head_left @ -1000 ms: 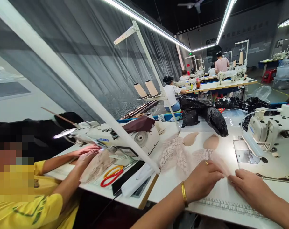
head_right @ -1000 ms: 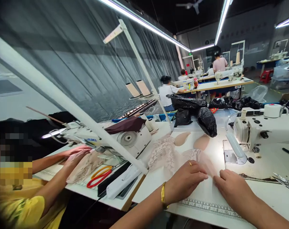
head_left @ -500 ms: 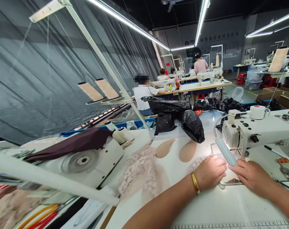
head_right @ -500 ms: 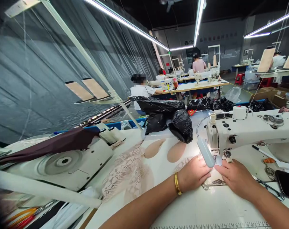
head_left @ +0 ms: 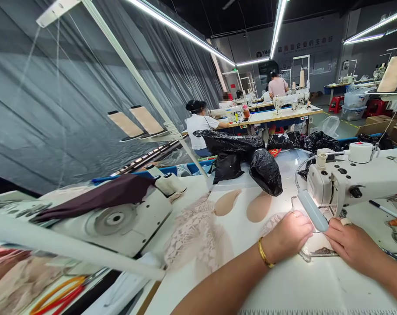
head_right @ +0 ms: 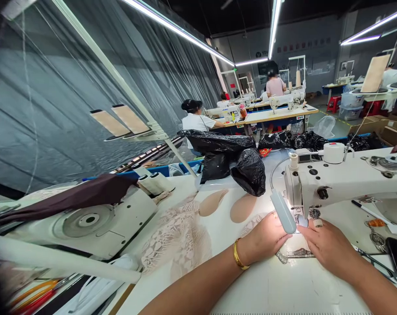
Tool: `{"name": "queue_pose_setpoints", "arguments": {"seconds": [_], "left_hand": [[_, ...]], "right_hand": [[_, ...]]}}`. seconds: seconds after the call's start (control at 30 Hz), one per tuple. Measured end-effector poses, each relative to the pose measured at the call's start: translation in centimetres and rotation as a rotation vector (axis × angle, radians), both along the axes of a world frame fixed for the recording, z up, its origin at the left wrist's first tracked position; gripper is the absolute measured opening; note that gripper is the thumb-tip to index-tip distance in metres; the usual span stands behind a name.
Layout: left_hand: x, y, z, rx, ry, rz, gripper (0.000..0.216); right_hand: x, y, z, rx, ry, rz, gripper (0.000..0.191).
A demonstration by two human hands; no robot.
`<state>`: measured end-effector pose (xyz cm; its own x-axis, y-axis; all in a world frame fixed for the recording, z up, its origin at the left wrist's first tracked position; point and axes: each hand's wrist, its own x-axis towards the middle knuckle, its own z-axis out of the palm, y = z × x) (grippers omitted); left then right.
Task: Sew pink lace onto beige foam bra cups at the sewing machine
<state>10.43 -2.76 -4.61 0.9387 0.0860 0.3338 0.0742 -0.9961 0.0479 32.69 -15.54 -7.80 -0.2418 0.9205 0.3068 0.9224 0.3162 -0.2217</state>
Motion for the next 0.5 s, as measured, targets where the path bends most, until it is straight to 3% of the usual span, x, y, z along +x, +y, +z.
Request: {"name": "queue_pose_setpoints", "arguments": {"seconds": [0.27, 0.5], "left_hand": [[0.44, -0.25, -0.32, -0.081, -0.013, 0.044, 0.02], [0.74, -0.5, -0.54, -0.112, 0.041, 0.213, 0.017]], "right_hand": [[-0.23, -0.13, 0.5, -0.009, 0.077, -0.027, 0.033], [-0.03, -0.08, -0.14, 0.003, 0.23, -0.046, 0.031]]}}
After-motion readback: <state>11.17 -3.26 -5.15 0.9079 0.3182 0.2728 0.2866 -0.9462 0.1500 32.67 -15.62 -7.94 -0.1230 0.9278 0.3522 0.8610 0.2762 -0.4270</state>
